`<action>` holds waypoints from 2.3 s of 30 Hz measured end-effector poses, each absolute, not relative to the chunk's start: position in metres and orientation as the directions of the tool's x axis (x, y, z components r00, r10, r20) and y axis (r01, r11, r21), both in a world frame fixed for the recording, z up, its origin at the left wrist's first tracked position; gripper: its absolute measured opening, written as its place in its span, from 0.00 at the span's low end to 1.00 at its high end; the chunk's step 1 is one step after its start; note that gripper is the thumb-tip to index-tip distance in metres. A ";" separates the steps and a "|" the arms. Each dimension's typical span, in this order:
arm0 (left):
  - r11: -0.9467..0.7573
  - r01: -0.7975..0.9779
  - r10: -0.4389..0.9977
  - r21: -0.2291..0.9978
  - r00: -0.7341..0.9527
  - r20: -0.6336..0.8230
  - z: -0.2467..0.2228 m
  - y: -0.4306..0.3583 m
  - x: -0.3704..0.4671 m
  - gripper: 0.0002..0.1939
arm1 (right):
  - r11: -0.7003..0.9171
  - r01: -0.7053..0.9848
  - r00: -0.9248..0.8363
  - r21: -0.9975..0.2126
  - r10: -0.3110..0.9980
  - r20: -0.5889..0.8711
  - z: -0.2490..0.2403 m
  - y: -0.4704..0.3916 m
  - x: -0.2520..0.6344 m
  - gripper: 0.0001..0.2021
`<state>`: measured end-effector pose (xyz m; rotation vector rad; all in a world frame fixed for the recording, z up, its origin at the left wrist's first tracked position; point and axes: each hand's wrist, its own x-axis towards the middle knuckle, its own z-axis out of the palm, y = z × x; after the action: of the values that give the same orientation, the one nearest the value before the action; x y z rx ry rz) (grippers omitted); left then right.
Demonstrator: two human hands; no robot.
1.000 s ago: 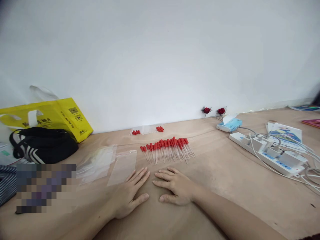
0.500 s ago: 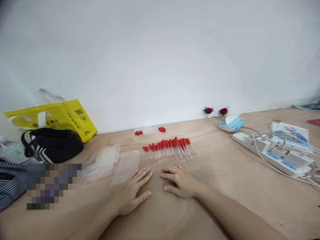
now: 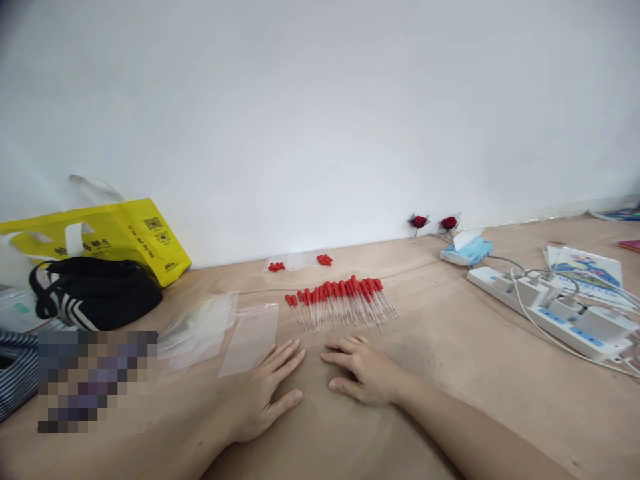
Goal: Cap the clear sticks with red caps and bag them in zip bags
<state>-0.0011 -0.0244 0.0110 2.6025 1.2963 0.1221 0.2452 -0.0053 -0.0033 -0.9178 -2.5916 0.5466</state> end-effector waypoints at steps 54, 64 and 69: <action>-0.497 0.836 0.868 0.232 0.485 0.110 0.009 -0.061 -0.056 0.21 | -0.045 0.866 0.102 -0.498 0.991 0.086 0.014 0.082 0.153 0.11; -0.506 0.836 0.862 0.213 0.499 0.092 0.008 -0.059 -0.050 0.21 | -0.046 0.805 0.119 -0.591 0.989 0.086 0.020 0.085 0.152 0.16; -0.519 0.823 0.851 0.232 0.522 0.053 0.011 -0.055 -0.040 0.22 | 0.063 0.740 0.052 -0.670 0.987 0.150 0.021 0.073 0.189 0.20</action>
<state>-0.0397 -0.0552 0.0112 2.5818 1.4343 0.2385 0.1885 0.0735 0.0212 -1.7289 -1.7401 0.5251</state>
